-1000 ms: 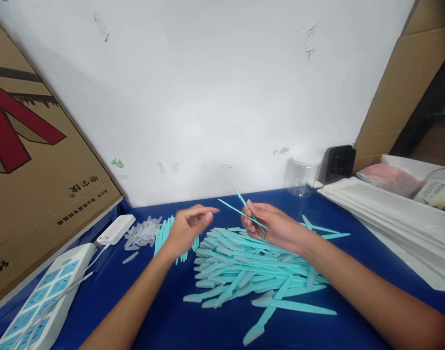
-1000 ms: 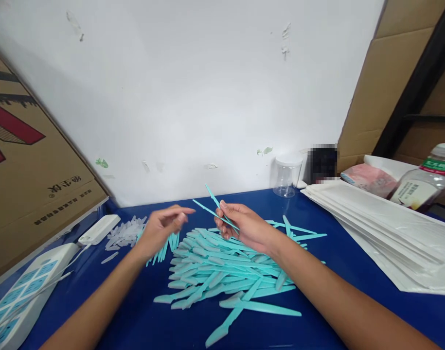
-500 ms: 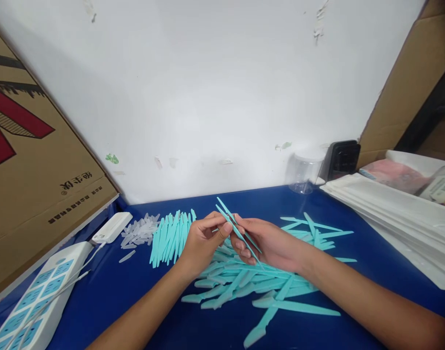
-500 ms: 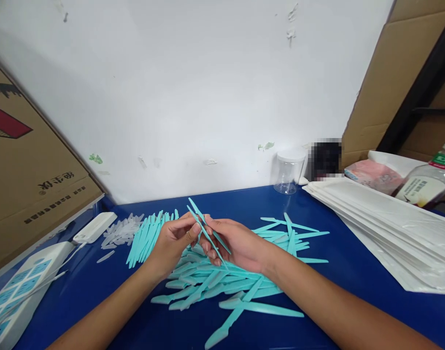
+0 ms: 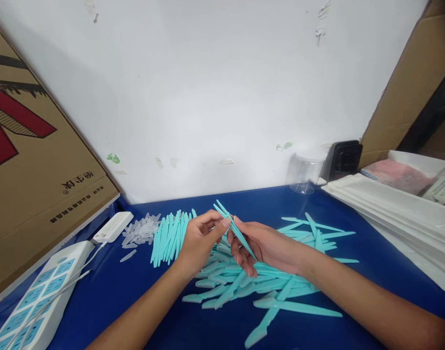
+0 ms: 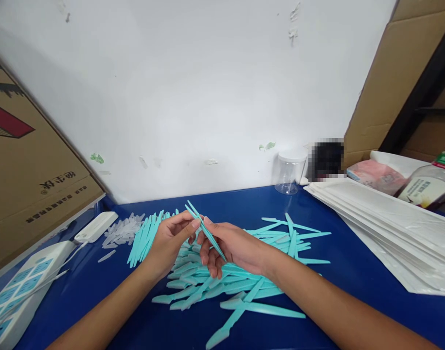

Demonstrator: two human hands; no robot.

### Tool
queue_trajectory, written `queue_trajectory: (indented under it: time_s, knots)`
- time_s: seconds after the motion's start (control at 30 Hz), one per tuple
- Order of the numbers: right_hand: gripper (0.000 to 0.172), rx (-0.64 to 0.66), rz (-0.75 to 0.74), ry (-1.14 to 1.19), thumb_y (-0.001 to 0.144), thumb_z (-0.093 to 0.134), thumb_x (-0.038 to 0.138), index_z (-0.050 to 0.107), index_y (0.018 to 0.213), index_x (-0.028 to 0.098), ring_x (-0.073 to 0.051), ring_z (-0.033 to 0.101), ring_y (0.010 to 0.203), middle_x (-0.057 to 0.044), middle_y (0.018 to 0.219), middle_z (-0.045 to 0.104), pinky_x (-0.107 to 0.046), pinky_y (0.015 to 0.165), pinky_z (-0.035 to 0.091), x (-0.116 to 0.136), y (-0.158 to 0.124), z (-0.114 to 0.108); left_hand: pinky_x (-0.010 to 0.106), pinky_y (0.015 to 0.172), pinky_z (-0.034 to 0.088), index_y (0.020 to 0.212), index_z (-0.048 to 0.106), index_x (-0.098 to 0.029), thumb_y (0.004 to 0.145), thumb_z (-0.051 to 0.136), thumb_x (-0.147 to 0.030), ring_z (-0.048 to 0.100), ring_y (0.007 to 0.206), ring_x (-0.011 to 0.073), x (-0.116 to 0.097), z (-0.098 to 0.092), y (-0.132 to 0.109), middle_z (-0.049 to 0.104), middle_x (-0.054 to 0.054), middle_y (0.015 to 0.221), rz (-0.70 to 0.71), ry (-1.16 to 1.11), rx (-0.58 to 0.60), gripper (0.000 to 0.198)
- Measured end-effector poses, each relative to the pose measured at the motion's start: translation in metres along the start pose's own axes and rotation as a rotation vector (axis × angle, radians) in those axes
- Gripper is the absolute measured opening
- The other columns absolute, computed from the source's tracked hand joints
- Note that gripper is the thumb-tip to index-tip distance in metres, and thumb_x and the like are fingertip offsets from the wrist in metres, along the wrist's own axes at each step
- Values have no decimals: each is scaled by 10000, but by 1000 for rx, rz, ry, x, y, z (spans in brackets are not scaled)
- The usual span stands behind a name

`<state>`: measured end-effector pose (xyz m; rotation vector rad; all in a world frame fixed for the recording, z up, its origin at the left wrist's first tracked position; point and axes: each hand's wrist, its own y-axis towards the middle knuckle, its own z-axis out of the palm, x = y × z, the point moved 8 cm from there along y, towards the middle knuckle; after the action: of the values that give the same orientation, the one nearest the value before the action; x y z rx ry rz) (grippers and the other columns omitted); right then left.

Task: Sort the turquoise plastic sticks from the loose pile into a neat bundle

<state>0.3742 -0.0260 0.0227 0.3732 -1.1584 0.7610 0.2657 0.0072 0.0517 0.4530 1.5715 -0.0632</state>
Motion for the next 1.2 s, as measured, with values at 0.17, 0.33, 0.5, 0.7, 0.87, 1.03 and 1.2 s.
queue_trajectory:
  time_s: [0.17, 0.33, 0.5, 0.7, 0.87, 1.03, 1.2]
  knots:
    - [563, -43, 7, -73, 1003, 381, 669, 614, 996, 157, -143, 631, 551, -57, 776, 665, -269, 525, 539, 2, -3, 0, 239, 580, 412, 841, 660, -153, 904, 699, -399, 480, 616, 102, 2, -5, 1, 539, -10, 684, -7, 12, -51, 257]
    - [467, -177, -97, -264, 1018, 422, 609, 590, 1009, 174, -132, 628, 555, -36, 810, 661, -259, 513, 539, 8, -2, -9, 221, 539, 415, 848, 657, -149, 880, 722, -413, 475, 572, 89, 4, -13, 3, 543, -20, 666, -1, 28, -137, 274]
    - [437, -218, -201, -430, 1016, 447, 588, 577, 974, 173, -112, 594, 518, -10, 766, 637, -235, 477, 514, 10, -3, -10, 236, 547, 462, 847, 646, -146, 872, 723, -430, 546, 600, 117, 6, -12, 5, 583, -3, 672, -12, 23, -141, 295]
    - [435, -226, -193, -526, 1025, 410, 587, 566, 973, 185, -113, 598, 508, 3, 747, 622, -221, 448, 492, 11, -4, -9, 248, 591, 481, 880, 694, -134, 890, 690, -461, 574, 631, 135, 5, -12, 7, 632, 26, 696, -23, 102, -74, 327]
    - [423, -253, -198, -684, 1034, 411, 550, 576, 919, 178, -104, 594, 512, -26, 807, 674, -209, 441, 457, 19, -6, -10, 260, 627, 478, 894, 706, -147, 877, 673, -528, 586, 647, 146, -3, -54, 18, 663, 38, 740, -84, 242, -70, 383]
    - [382, -291, -190, -717, 1031, 442, 510, 619, 973, 177, -116, 610, 547, -32, 800, 689, -228, 502, 479, 22, -7, -18, 253, 589, 414, 796, 721, -148, 779, 728, -586, 572, 644, 165, -5, -121, 27, 667, 36, 689, -181, 666, -53, 438]
    - [345, -302, -166, -732, 1018, 481, 482, 625, 937, 178, -122, 609, 553, -31, 783, 691, -237, 518, 495, 18, -5, -25, 280, 598, 418, 735, 738, -147, 667, 766, -630, 610, 675, 218, 14, -164, 26, 712, 64, 698, -368, 875, -8, 489]
